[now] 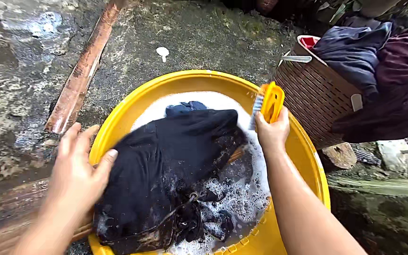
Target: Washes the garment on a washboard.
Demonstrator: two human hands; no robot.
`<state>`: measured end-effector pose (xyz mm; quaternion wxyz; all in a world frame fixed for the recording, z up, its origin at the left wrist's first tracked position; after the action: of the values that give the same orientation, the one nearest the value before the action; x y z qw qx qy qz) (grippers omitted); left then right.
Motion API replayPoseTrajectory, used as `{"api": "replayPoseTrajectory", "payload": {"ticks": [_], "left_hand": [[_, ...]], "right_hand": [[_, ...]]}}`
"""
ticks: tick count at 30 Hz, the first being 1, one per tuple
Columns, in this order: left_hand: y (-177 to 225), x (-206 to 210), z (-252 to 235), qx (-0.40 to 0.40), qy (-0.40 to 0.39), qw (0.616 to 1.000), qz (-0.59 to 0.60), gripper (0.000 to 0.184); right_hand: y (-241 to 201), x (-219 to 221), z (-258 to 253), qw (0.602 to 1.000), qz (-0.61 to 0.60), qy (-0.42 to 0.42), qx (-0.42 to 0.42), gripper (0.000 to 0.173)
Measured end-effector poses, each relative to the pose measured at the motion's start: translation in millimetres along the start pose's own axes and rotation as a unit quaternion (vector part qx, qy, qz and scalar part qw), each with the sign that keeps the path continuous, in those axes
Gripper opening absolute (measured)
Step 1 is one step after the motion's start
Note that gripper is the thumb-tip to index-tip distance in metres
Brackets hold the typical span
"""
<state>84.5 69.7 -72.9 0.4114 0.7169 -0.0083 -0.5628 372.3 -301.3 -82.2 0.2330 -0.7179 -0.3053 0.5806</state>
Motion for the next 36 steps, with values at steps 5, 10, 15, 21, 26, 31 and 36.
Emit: {"api": "replayPoseTrajectory", "payload": {"ticks": [5,10,15,21,26,31,36], "left_hand": [[38.4,78.1,68.8,0.186,-0.100,0.958,-0.193,0.082],[26.8,76.0,59.9,0.156,-0.094,0.961,-0.208,0.033],[20.7,65.7,63.3,0.215,-0.010,0.974,-0.068,0.028],[8.9,45.8,74.7,0.183,0.047,0.979,-0.071,0.029],[0.1,48.5,75.1,0.178,0.030,0.981,-0.071,0.030],[5.7,60.6,70.8,0.183,0.043,0.979,-0.073,0.027],[6.7,57.6,72.7,0.185,0.044,0.978,-0.087,0.028]], "right_hand": [[112.9,-2.1,112.7,0.963,0.125,0.038,0.237,0.077],[138.4,33.0,209.3,0.918,0.102,-0.043,0.380,0.055],[34.6,51.1,204.8,0.980,-0.094,-0.020,0.173,0.068],[-128.5,113.5,221.9,0.919,-0.017,-0.305,-0.250,0.064],[26.1,94.4,80.7,0.922,0.224,-0.304,-0.080,0.066],[14.0,84.2,77.8,0.937,0.180,-0.278,0.112,0.066],[-101.6,108.7,219.4,0.867,0.094,-0.477,-0.106,0.070]]}}
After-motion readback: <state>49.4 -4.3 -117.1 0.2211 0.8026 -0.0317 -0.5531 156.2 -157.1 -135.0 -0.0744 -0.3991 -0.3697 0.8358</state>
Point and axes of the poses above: each hand's wrist, its own z-axis away from the middle knuckle, its own x-axis out of the palm, y = z × x, the point moved 7 cm from there along -z, towards the middle knuckle, and after that the axes turned 6 degrees about -x, right-handed, at the moved point
